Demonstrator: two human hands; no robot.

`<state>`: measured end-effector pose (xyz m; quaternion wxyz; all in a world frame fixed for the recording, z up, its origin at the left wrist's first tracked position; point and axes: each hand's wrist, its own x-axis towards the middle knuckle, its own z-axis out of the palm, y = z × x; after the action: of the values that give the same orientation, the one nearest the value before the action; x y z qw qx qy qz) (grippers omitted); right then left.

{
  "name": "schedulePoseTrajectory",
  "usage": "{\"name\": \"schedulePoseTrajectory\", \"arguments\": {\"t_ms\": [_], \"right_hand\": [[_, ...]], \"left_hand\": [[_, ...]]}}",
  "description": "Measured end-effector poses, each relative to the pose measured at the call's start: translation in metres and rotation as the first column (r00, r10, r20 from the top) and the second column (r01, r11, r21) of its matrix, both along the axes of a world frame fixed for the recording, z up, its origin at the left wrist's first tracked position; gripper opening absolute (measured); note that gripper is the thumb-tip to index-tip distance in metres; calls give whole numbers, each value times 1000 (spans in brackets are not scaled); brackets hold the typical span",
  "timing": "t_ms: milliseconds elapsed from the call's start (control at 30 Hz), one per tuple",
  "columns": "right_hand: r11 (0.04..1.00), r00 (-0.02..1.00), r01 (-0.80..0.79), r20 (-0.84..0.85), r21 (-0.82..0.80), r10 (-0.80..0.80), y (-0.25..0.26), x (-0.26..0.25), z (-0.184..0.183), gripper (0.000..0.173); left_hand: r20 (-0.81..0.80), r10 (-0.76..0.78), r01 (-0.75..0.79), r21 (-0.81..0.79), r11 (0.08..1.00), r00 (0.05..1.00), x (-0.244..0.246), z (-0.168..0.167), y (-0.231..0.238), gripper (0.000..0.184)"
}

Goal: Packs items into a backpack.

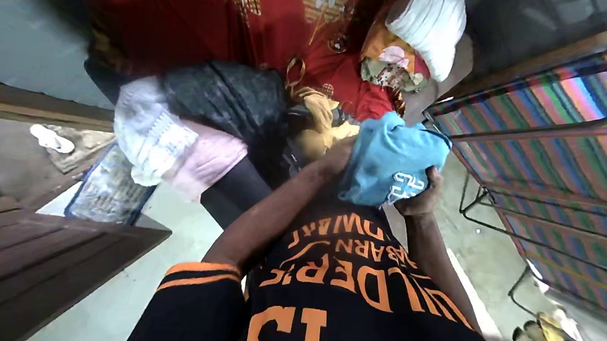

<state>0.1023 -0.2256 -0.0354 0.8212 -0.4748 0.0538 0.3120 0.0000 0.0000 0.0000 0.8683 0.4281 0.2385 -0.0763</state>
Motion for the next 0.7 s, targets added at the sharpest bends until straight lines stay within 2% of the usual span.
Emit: {"name": "schedulePoseTrajectory", "arguments": {"t_ms": [67,133,200,267,300,367,433,467,500,533,567,600,633,700], "right_hand": [[998,999,12,35,-64,-10,-6,0,-4,59],[994,998,-55,16,-96,57,-5,-3,-5,64],[985,993,-119,10,-121,122,0,-5,-5,75],[966,990,-119,43,-231,132,4,-10,-1,88],[954,994,-84,44,-287,100,6,-13,0,86],[941,1000,-13,3,-338,15,14,-18,0,52],[940,995,14,-86,-342,-46,11,-12,-8,22],[940,988,32,-130,-339,-81,6,-5,-15,16],[943,981,38,-170,-330,-99,-2,3,-23,19],[952,973,36,-205,-304,-103,-12,11,-28,23],[960,969,40,-225,-278,-105,-20,19,-30,25],[965,967,47,-229,-259,-108,-27,27,-31,23],[967,966,58,-229,-249,-117,-34,35,-34,20],[965,961,45,-251,-258,-112,-41,49,-40,18]], "left_hand": [[-69,37,-40,-38,998,997,-8,-7,-12,47],[-44,50,-50,-8,999,998,-3,-2,-28,44],[-17,78,-75,141,987,997,11,-9,-39,37],[-51,98,-81,265,961,994,25,-22,-42,33],[-69,88,-66,282,957,994,31,-27,-45,33],[-76,-34,54,289,956,997,40,-31,-56,33],[-33,-223,222,309,925,974,50,-31,-54,34],[-19,-316,304,330,893,949,57,-30,-44,38],[-8,-380,352,396,848,925,63,-32,-29,42],[-1,-391,332,532,779,920,67,-44,-14,47],[-17,-389,286,706,648,921,70,-60,6,54],[-68,-376,245,859,448,924,74,-78,29,59],[-207,-380,303,928,214,902,77,-92,54,68],[-484,-407,484,868,-110,775,80,-117,91,80]]}}
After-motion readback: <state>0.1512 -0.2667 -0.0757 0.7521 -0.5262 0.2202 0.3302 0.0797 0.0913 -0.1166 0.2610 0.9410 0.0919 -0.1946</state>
